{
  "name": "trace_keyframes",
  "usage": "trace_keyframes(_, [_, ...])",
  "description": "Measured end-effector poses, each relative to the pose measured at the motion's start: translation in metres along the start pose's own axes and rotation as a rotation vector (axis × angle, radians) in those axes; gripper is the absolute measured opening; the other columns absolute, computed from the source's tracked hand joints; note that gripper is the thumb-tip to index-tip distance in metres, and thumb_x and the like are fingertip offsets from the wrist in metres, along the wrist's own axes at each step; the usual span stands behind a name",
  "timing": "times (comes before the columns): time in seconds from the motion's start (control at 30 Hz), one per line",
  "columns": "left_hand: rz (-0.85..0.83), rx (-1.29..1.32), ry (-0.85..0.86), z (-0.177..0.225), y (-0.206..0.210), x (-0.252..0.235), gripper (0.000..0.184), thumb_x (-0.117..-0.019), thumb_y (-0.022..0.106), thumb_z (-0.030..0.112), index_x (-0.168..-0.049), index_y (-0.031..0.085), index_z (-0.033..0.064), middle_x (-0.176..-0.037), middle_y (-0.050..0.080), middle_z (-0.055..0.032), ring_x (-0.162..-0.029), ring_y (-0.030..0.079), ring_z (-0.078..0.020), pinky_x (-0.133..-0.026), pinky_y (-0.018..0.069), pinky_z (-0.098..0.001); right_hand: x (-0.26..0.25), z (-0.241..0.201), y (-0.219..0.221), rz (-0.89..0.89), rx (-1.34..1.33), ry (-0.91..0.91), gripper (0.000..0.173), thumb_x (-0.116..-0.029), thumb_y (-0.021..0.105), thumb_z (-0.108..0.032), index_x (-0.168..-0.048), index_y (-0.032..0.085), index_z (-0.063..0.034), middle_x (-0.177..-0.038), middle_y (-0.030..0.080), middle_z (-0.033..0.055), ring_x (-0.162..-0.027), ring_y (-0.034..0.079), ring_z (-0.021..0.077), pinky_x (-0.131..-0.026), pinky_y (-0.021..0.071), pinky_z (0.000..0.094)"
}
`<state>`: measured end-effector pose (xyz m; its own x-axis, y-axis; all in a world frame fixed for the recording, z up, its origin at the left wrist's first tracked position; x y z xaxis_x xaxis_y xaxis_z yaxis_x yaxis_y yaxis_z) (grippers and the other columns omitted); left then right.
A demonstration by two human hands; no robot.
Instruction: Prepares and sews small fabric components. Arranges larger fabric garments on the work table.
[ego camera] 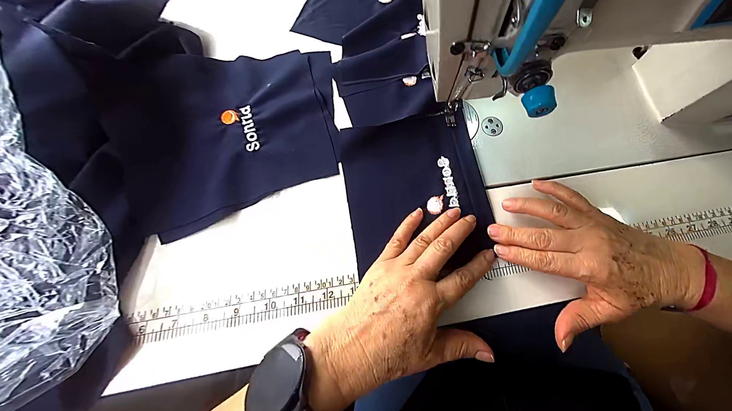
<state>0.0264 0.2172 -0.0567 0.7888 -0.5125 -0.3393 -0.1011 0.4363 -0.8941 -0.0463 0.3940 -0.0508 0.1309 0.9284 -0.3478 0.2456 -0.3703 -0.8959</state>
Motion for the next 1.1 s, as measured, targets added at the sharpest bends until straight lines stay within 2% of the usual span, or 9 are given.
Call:
trace_keyframes(0.07, [0.009, 0.002, -0.013, -0.004, -0.001, 0.002, 0.075, -0.0904, 0.039, 0.081, -0.139, 0.064, 0.0297, -0.153, 0.049, -0.0195, -0.149, 0.038, -0.0345, -0.121, 0.0298, -0.0564, -0.002, -0.001, 0.0, 0.014, -0.002, -0.003, 0.078, -0.0957, 0.038, -0.076, -0.13, 0.071, -0.0142, -0.143, 0.064, 0.002, -0.146, 0.043, 0.0274, -0.124, 0.0214, 0.0546])
trace_keyframes(0.17, [0.002, 0.003, -0.025, -0.008, -0.002, 0.001, 0.073, -0.0894, 0.038, 0.082, -0.139, 0.063, 0.0347, -0.154, 0.046, -0.0211, -0.15, 0.035, -0.0379, -0.12, 0.0286, -0.0587, -0.007, 0.001, -0.003, 0.026, -0.013, -0.017, 0.075, -0.0972, 0.039, -0.073, -0.126, 0.074, -0.0138, -0.138, 0.067, 0.0021, -0.142, 0.048, 0.026, -0.123, 0.0234, 0.0526])
trace_keyframes(0.3, [-0.008, 0.006, -0.014, -0.022, -0.006, -0.008, 0.073, -0.0901, 0.039, 0.081, -0.136, 0.067, 0.0315, -0.151, 0.049, -0.0234, -0.148, 0.038, -0.0395, -0.119, 0.0306, -0.0589, -0.018, 0.014, -0.005, 0.031, 0.006, -0.028, 0.072, -0.0974, 0.041, -0.071, -0.124, 0.075, -0.0129, -0.134, 0.069, 0.0024, -0.138, 0.052, 0.0248, -0.12, 0.0276, 0.0496])
trace_keyframes(0.47, [-0.019, 0.005, 0.008, -0.048, -0.013, -0.026, 0.074, -0.0891, 0.042, 0.079, -0.134, 0.069, 0.0269, -0.149, 0.051, -0.0245, -0.145, 0.041, -0.0419, -0.118, 0.0321, -0.0609, -0.035, 0.036, -0.009, 0.052, 0.036, -0.04, 0.069, -0.0953, 0.047, -0.067, -0.123, 0.075, -0.01, -0.134, 0.069, 0.0043, -0.134, 0.055, 0.0272, -0.116, 0.0307, 0.0516])
trace_keyframes(0.53, [-0.032, 0.017, 0.017, -0.057, -0.016, -0.034, 0.073, -0.089, 0.044, 0.078, -0.135, 0.069, 0.0261, -0.149, 0.05, -0.026, -0.145, 0.04, -0.0436, -0.117, 0.0309, -0.0621, -0.042, 0.044, -0.01, 0.069, 0.035, -0.041, 0.07, -0.0955, 0.046, -0.067, -0.122, 0.076, -0.0088, -0.134, 0.07, 0.0057, -0.132, 0.057, 0.0293, -0.114, 0.0329, 0.0532])
trace_keyframes(0.6, [-0.068, 0.018, 0.02, -0.069, -0.016, -0.04, 0.073, -0.0897, 0.043, 0.079, -0.137, 0.067, 0.0288, -0.152, 0.048, -0.0245, -0.147, 0.038, -0.0416, -0.119, 0.0299, -0.0613, -0.045, 0.057, -0.009, 0.061, 0.036, -0.029, 0.071, -0.0974, 0.043, -0.068, -0.126, 0.073, -0.0108, -0.137, 0.068, 0.0037, -0.134, 0.054, 0.0277, -0.115, 0.0311, 0.0511])
trace_keyframes(0.77, [-0.069, 0.045, 0.058, -0.093, -0.02, -0.058, 0.076, -0.0888, 0.045, 0.078, -0.136, 0.068, 0.0241, -0.15, 0.048, -0.0281, -0.146, 0.039, -0.0438, -0.119, 0.0271, -0.0627, -0.057, 0.078, -0.011, 0.09, 0.084, -0.031, 0.073, -0.0985, 0.042, -0.068, -0.126, 0.073, -0.0081, -0.137, 0.068, 0.0075, -0.129, 0.057, 0.0297, -0.112, 0.0325, 0.0495])
trace_keyframes(0.97, [-0.053, 0.057, 0.125, -0.122, -0.025, -0.077, 0.074, -0.09, 0.045, 0.078, -0.135, 0.068, 0.0237, -0.146, 0.051, -0.0286, -0.141, 0.044, -0.0437, -0.116, 0.0305, -0.0638, -0.067, 0.096, -0.01, 0.109, 0.153, 0.022, 0.075, -0.0991, 0.04, -0.068, -0.13, 0.07, -0.0066, -0.136, 0.067, 0.0126, -0.13, 0.059, 0.0322, -0.112, 0.0344, 0.0528])
trace_keyframes(1.1, [-0.04, 0.104, 0.199, -0.134, -0.033, -0.082, 0.066, -0.0908, 0.049, 0.071, -0.126, 0.075, 0.0218, -0.14, 0.055, -0.031, -0.134, 0.05, -0.044, -0.111, 0.0394, -0.0566, -0.072, 0.104, -0.007, 0.069, 0.162, 0.066, 0.086, -0.0955, 0.034, -0.076, -0.136, 0.067, -0.0072, -0.141, 0.064, 0.0129, -0.129, 0.06, 0.0308, -0.111, 0.033, 0.0563])
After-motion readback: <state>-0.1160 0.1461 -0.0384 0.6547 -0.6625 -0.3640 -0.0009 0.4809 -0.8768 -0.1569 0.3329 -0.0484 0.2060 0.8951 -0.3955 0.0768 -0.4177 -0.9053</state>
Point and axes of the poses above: each hand's wrist, its own x-axis away from the middle knuckle, its own y-axis out of the palm, z = x × y, the point moved 7 cm from there along -x, towards the middle knuckle
